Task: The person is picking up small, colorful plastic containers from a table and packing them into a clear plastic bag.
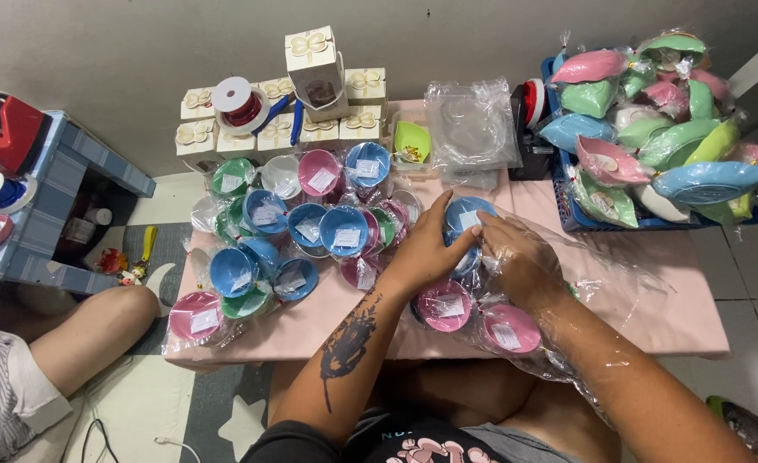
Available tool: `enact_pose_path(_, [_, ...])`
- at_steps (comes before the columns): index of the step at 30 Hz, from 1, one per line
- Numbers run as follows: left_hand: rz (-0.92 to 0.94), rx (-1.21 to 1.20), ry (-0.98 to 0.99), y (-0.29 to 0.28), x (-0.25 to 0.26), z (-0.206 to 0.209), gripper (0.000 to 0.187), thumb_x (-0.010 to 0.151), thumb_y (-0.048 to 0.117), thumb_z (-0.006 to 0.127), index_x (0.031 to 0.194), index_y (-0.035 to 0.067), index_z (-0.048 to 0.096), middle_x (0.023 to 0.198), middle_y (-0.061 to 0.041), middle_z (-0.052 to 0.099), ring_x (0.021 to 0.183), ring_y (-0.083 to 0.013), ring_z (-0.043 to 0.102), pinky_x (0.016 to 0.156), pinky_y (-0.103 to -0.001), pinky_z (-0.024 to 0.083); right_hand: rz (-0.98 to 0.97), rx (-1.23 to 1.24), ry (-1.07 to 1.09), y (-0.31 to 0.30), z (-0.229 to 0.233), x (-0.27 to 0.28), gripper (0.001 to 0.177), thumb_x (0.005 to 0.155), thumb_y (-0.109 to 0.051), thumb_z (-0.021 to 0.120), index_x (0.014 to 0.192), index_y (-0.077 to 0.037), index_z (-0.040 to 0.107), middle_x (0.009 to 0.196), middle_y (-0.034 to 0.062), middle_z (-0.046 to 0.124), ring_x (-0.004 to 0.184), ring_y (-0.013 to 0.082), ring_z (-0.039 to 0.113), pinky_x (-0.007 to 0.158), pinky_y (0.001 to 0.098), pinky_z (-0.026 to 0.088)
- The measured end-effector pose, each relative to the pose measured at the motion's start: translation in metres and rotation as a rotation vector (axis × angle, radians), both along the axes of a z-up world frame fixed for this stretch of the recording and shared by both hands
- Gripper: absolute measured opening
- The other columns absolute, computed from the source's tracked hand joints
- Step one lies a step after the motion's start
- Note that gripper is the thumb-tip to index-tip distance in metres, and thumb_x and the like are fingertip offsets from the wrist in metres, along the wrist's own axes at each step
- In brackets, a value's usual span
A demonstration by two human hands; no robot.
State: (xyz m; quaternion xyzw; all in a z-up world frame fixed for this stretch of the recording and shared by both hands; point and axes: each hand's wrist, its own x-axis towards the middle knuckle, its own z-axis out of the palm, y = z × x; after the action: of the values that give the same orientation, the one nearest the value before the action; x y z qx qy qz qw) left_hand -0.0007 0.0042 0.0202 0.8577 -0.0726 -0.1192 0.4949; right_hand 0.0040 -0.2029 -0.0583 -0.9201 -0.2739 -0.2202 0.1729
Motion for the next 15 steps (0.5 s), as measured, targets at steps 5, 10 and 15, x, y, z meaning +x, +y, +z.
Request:
enact_pose_path(5, [0.004,-0.009,-0.003,0.001,0.0,-0.001,0.092,0.094,0.058,0.058,0.166,0.008,0.03,0.155,-0.035,0.046,0.147,-0.0508,0.045,0.121,-0.061,0.036,-0.012,-0.143,0.218,0.006,0.04,-0.004,0.035,0.099,-0.027,0.061,0.13,-0.011,0.065,0.138,0.0121,0.069,0.131,0.0297,0.065,0.118,0.0467,0.043])
enact_pose_path(10, [0.015,0.007,-0.039,-0.005,-0.002,-0.002,0.089,0.093,0.05,0.063,0.165,0.008,0.031,0.158,-0.035,0.041,0.147,-0.0525,0.043,0.12,-0.062,0.037,-0.099,-0.226,0.449,-0.002,0.031,-0.004,0.054,0.098,-0.033,0.058,0.151,-0.024,0.053,0.157,-0.0017,0.057,0.144,0.023,0.052,0.125,0.0447,0.035])
enact_pose_path(15, [0.045,0.084,-0.055,-0.007,-0.003,-0.004,0.095,0.09,0.057,0.064,0.166,0.011,0.029,0.159,-0.03,0.042,0.146,-0.0485,0.046,0.118,-0.06,0.041,-0.3,-0.242,0.621,-0.002,0.018,0.014,0.069,0.094,-0.043,0.066,0.159,-0.046,0.041,0.155,-0.0115,0.053,0.138,0.0175,0.055,0.119,0.0344,0.044])
